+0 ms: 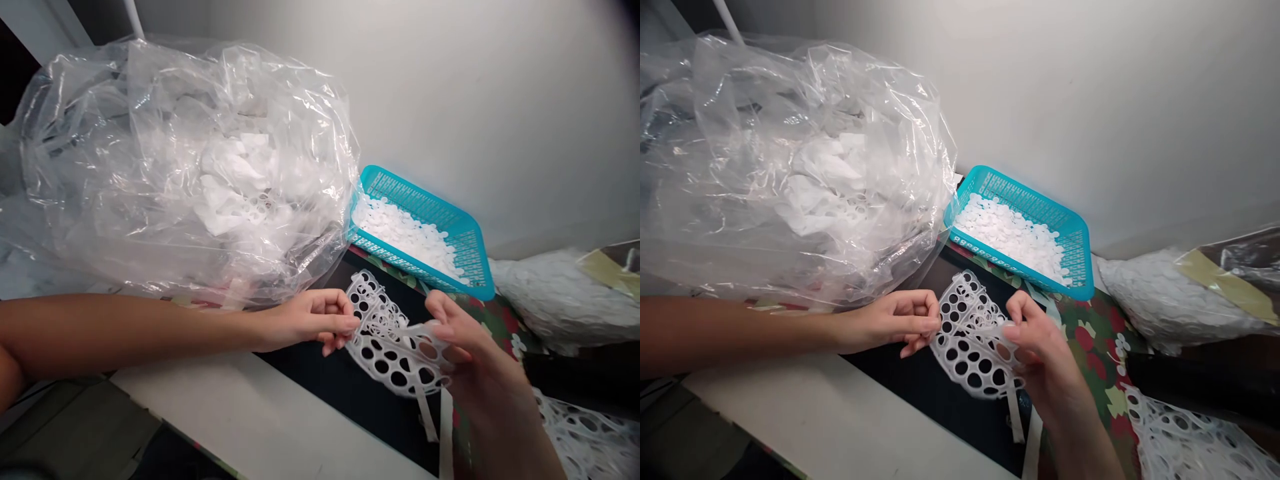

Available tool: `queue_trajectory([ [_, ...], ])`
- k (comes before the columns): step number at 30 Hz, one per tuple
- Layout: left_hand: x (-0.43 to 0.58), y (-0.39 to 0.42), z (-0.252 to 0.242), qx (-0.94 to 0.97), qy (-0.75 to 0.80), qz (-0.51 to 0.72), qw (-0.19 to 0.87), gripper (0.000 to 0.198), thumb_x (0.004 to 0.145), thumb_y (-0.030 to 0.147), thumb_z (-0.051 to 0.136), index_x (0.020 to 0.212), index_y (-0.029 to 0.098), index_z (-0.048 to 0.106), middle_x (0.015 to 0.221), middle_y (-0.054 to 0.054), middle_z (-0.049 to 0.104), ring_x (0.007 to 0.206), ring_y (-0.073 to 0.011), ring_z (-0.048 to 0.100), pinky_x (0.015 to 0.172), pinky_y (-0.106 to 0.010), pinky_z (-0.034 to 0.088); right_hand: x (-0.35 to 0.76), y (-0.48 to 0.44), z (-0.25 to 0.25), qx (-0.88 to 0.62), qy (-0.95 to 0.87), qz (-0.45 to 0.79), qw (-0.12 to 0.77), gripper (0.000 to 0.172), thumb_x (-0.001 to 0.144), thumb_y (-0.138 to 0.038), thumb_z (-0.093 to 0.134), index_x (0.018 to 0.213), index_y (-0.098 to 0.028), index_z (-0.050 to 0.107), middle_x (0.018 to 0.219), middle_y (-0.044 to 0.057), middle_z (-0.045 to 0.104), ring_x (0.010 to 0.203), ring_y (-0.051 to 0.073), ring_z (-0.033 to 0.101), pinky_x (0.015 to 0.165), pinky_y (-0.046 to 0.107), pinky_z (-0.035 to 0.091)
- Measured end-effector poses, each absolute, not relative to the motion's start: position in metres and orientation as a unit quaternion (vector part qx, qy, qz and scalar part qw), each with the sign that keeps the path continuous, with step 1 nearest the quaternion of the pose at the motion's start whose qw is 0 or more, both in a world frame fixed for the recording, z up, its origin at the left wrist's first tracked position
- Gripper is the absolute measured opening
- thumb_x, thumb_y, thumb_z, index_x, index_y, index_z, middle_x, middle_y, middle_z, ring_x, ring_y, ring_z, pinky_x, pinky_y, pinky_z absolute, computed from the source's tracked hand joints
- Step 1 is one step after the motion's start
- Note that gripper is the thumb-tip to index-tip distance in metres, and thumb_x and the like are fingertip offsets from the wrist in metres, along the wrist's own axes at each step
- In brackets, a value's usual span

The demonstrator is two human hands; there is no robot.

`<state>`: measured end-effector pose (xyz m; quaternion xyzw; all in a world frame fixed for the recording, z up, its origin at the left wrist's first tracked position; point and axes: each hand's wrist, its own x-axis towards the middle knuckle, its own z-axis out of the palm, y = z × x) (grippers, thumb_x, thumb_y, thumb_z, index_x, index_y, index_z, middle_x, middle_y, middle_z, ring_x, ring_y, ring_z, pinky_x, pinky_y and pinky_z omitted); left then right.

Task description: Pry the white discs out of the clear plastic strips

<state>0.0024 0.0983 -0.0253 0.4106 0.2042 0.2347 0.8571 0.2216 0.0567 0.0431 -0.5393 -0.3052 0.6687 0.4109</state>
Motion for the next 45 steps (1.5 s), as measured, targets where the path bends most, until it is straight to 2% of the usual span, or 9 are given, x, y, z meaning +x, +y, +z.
queue_trajectory([
  [5,0.005,0.106,-0.029,0.232,0.196,0.165,0.938,0.006,0.077,0.011,0.055,0.081,0.013,0.052,0.074,0.0,0.052,0.061,-0.0066,0.047,0.053,-0.017,0.037,0.211,0.056,0.032,-0.533,-0.326,0.686,0.372,0.033,0.076,-0.032,0.069,0.073,-0.023,0.038,0.052,-0.011,0.012,0.047,0.007,0.013,0.044,0.02,0.012],
  [9,0.003,0.105,-0.027,0.23,0.195,0.147,0.942,0.004,0.079,0.016,0.051,0.076,0.015,0.049,0.057,0.007,0.032,0.047,-0.0044,0.026,0.043,-0.015,0.021,0.205,0.055,0.022,-0.512,-0.343,0.706,0.349,0.028,0.085,-0.04,0.058,0.076,-0.023,0.038,0.053,-0.01,0.014,0.049,0.008,0.011,0.046,0.021,0.014],
  [12,0.0,0.099,-0.021,0.391,0.244,0.219,0.86,0.01,0.084,0.027,0.057,0.085,0.018,0.052,0.058,0.008,0.027,0.047,-0.005,0.021,0.043,-0.017,0.017,0.201,0.053,0.018,-0.499,-0.351,0.725,0.321,0.025,0.089,-0.04,0.053,0.079,-0.023,0.037,0.055,-0.01,0.017,0.05,0.008,0.011,0.047,0.021,0.013],
  [16,-0.003,0.09,-0.014,0.615,0.295,0.26,0.684,0.029,0.079,0.036,0.067,0.101,0.019,0.058,0.08,0.004,0.044,0.052,-0.0036,0.026,0.045,-0.019,0.022,0.198,0.047,0.018,-0.486,-0.384,0.733,0.281,0.018,0.093,-0.034,0.049,0.084,-0.024,0.037,0.057,-0.009,0.021,0.052,0.009,0.013,0.049,0.023,0.013],
  [20,-0.002,0.086,-0.019,0.678,0.276,0.316,0.604,0.024,0.078,0.033,0.069,0.095,0.017,0.064,0.095,-0.002,0.052,0.057,-0.0056,0.032,0.045,-0.02,0.025,0.195,0.043,0.021,-0.473,-0.415,0.728,0.272,0.016,0.097,-0.036,0.041,0.087,-0.025,0.036,0.062,-0.008,0.026,0.055,0.011,0.016,0.052,0.024,0.016],
  [26,0.0,0.088,-0.022,0.615,0.284,0.271,0.684,0.021,0.079,0.035,0.067,0.08,0.014,0.063,0.073,0.002,0.058,0.047,-0.0027,0.028,0.042,-0.02,0.022,0.196,0.046,0.024,-0.507,-0.487,0.675,0.222,0.021,0.099,-0.044,0.034,0.097,-0.025,0.042,0.061,-0.006,0.043,0.059,0.012,0.033,0.058,0.025,0.027],
  [32,-0.001,0.095,-0.018,0.563,0.274,0.266,0.733,0.016,0.079,0.031,0.068,0.081,0.015,0.064,0.074,0.003,0.059,0.06,-0.0058,0.044,0.055,-0.019,0.033,0.203,0.048,0.021,-0.525,-0.565,0.589,0.24,0.023,0.094,-0.041,0.05,0.082,-0.022,0.055,0.067,-0.004,0.038,0.059,0.01,0.032,0.053,0.023,0.027],
  [39,0.001,0.1,-0.021,0.418,0.239,0.22,0.849,0.02,0.082,0.035,0.065,0.085,0.017,0.057,0.07,0.004,0.042,0.051,-0.0052,0.021,0.043,-0.02,0.012,0.2,0.048,0.018,-0.537,-0.542,0.55,0.339,0.025,0.094,-0.04,0.051,0.078,-0.021,0.053,0.066,-0.004,0.035,0.056,0.009,0.029,0.049,0.023,0.025],
  [45,-0.002,0.104,-0.022,0.314,0.199,0.186,0.91,0.015,0.087,0.028,0.059,0.084,0.016,0.051,0.056,0.009,0.022,0.047,-0.0058,0.01,0.041,-0.017,0.009,0.203,0.046,0.009,-0.539,-0.487,0.569,0.386,0.023,0.094,-0.04,0.051,0.081,-0.021,0.052,0.062,-0.005,0.03,0.054,0.009,0.024,0.048,0.024,0.021],
])
